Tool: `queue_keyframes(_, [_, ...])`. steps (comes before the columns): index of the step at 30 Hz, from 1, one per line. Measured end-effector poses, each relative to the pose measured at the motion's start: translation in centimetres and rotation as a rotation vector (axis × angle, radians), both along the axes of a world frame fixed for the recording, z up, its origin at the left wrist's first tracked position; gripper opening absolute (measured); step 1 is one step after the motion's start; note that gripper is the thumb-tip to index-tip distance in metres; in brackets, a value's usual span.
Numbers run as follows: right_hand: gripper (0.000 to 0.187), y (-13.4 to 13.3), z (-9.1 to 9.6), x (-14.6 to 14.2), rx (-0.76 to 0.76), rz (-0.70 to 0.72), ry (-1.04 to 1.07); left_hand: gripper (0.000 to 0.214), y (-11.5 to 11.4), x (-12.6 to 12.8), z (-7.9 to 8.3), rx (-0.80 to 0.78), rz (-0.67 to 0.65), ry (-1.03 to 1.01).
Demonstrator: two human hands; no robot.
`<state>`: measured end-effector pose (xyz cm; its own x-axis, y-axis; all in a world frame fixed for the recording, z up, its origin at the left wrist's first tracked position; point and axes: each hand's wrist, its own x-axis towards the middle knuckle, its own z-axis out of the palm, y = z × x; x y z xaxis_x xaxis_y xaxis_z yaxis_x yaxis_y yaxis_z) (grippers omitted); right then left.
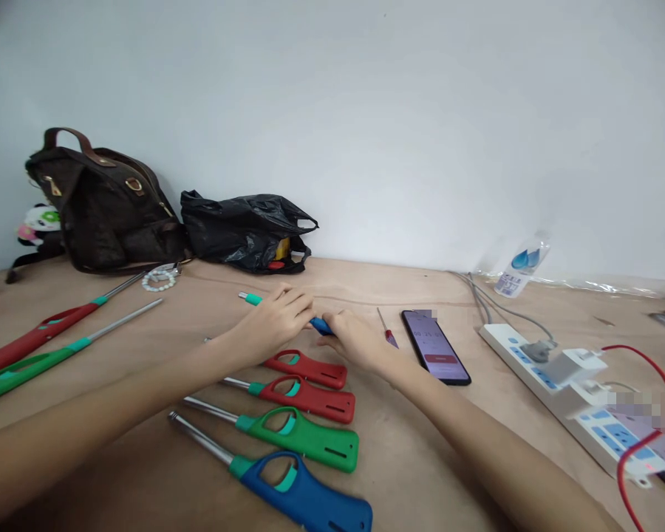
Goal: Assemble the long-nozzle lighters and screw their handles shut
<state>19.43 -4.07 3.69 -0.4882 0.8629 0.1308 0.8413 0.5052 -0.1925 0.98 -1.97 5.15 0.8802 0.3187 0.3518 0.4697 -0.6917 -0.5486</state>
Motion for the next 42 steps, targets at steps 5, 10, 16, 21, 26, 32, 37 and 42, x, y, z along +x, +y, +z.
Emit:
queue_keyframes(5, [0.010,-0.4,0.0,-0.3,0.003,-0.018,-0.015,0.010,0.1,-0.2,0.0,-0.016,-0.010,0.000])
queue_keyframes(10, [0.010,-0.6,-0.2,-0.3,-0.017,-0.040,-0.063,0.038,1.3,-3.3,1.5,-0.113,0.088,0.014])
queue_keyframes(16, [0.011,-0.9,0.5,-0.4,0.002,-0.049,-0.142,0.031,3.1,-9.0,2.0,-0.398,0.078,-0.021])
queue_keyframes(21, [0.013,-1.2,0.8,-0.9,0.026,-0.057,-0.202,0.033,2.2,-8.3,2.1,-0.525,0.066,-0.028])
queue_keyframes(26, [0.017,-1.1,0.1,-0.8,0.087,-0.016,-0.245,0.032,0.8,-5.6,1.4,-0.426,0.016,0.003])
queue_keyframes(32, [0.018,-1.1,-0.7,-0.8,0.133,0.025,-0.257,0.042,0.3,-3.6,-0.7,-0.263,-0.081,0.036])
queue_keyframes(37, [0.014,-1.3,-0.6,-0.9,0.112,0.018,-0.255,0.035,-0.2,-3.1,-0.7,-0.183,-0.050,0.064])
queue_keyframes(42, [0.015,-1.4,-0.5,-0.9,0.076,0.050,-0.216,0.035,-0.3,-3.2,-0.8,-0.218,-0.048,0.042])
